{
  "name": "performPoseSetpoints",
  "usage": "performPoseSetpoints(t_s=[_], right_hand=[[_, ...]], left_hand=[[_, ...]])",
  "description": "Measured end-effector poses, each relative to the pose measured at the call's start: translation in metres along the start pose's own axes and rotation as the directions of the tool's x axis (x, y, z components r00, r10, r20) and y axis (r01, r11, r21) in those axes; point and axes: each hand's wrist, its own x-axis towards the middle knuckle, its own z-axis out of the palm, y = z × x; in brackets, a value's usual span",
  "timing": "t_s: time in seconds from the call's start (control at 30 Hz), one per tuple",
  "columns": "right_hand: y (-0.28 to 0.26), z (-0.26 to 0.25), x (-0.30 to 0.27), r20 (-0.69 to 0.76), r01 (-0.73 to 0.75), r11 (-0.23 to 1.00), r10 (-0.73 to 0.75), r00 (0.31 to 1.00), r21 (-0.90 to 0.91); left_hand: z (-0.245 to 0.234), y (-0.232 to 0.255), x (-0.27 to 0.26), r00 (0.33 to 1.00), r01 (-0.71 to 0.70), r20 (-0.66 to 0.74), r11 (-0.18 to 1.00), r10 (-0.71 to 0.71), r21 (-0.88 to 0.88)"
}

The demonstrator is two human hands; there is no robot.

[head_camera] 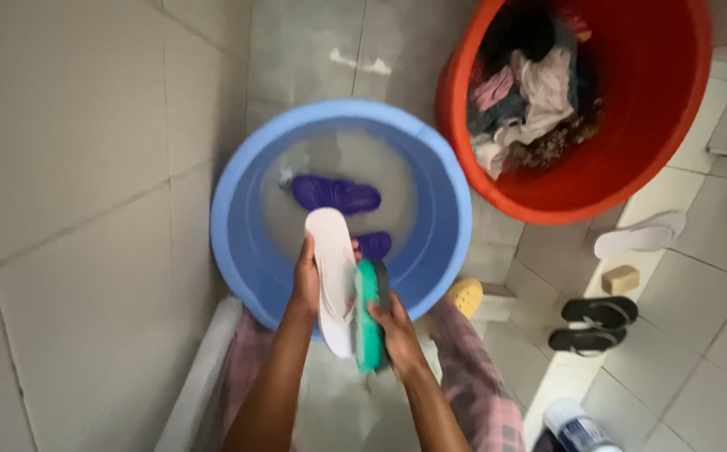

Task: Manually scrubbing flip-flops and slippers with a brush in a bucket of soapy water.

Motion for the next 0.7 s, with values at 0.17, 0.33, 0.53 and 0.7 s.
performPoseSetpoints(t_s=[0.17, 0.33, 0.53, 0.7], right_hand=[[-0.016, 0.020, 0.019, 0.045, 0.019, 0.995, -0.024, 0.999, 0.101], [-0.032, 0.021, 0.045, 0.108, 0.147, 0.989, -0.144, 0.984, -0.027], [-0.063, 0.007, 0.041, 0.218, -0.118, 0.986, 0.091, 0.972, 0.115], [-0.082, -0.005, 0.040, 0.484, -0.096, 0.990, 0.036, 0.874, 0.099]], left_hand=[[-0.072, -0.041, 0.028, 0.998, 0.054, -0.034, 0.998, -0.053, 0.025], [-0.023, -0.027, -0.007, 0.981, -0.191, 0.060, 0.845, 0.186, 0.500], [0.007, 0.010, -0.032, 0.970, -0.130, 0.242, 0.865, 0.010, 0.484], [0.022, 0.015, -0.036, 0.970, -0.123, 0.244, 0.865, 0.000, 0.487]])
